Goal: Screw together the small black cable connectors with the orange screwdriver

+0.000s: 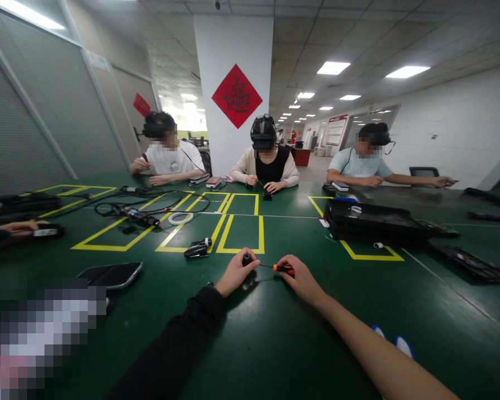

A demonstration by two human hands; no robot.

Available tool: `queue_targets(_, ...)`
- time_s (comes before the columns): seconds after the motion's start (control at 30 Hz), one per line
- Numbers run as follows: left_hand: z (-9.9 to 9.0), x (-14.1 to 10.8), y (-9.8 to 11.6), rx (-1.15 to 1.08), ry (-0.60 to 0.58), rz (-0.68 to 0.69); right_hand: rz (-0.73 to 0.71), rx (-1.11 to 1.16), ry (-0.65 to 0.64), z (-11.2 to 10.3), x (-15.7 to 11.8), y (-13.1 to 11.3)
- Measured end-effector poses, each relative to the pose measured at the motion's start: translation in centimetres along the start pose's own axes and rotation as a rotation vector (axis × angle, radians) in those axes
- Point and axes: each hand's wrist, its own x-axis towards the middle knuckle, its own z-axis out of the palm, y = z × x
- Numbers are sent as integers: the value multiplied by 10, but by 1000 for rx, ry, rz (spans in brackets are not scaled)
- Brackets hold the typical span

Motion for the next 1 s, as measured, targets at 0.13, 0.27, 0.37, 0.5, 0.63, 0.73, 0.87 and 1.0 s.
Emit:
queue_targets(0.13,0,-1,3,7,1,-11,18,3,-2,1,0,0)
queue_targets(0.27,0,-2,4,-8,-11,-15,14,-3,-19,0,2,1)
queue_targets(0.37,0,-1,2,3,-18,6,20,31,-13,-1,1,-1)
queue_targets(0.5,0,0,-2,24,-9,41,29,40,21,-3,0,-3)
queue_targets(0.63,0,1,-4,32,-11,61,28,43,38,-3,-1,-3)
queue_targets(0.73,1,1,-5,35,-7,53,37,49,44,-3,-1,-2)
queue_targets(0.87,1,1,-5,31,3,37,41,60,47,-3,-1,-2)
queue_targets(1.0,1,1,-4,39,-2,40,42,56,52,-2,0,-2)
